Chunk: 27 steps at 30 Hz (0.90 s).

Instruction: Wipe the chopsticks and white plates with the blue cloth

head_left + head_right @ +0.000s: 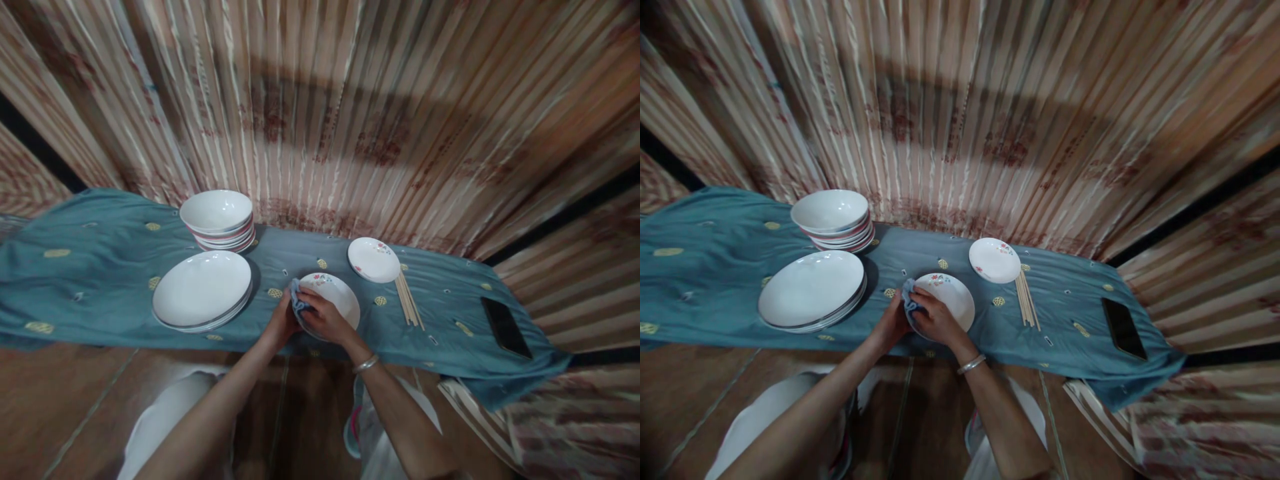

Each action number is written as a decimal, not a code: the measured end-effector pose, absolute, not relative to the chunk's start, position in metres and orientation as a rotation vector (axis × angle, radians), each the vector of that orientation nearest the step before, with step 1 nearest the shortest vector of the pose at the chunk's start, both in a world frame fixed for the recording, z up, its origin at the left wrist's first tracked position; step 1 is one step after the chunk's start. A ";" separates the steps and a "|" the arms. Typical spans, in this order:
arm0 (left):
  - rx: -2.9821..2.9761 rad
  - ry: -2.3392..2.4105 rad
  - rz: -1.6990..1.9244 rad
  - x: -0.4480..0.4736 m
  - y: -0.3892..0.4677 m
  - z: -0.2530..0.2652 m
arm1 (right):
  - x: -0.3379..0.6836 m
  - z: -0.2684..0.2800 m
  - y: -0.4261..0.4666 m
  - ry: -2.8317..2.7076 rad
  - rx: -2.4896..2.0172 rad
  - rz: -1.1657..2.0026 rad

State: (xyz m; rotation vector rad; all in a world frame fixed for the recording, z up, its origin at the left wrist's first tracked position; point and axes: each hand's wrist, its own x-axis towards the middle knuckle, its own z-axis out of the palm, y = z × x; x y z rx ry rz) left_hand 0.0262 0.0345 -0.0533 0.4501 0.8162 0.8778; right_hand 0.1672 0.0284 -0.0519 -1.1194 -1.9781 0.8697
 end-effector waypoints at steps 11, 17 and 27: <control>0.593 0.786 0.987 0.026 0.033 -0.050 | 0.185 -0.033 0.001 -1.851 -1.058 1.306; 0.612 0.790 0.980 0.024 0.032 -0.051 | 0.203 -0.024 -0.014 -1.942 -1.162 1.279; 0.557 0.879 0.968 0.024 0.033 -0.050 | 0.235 -0.023 -0.025 -2.213 -1.458 0.834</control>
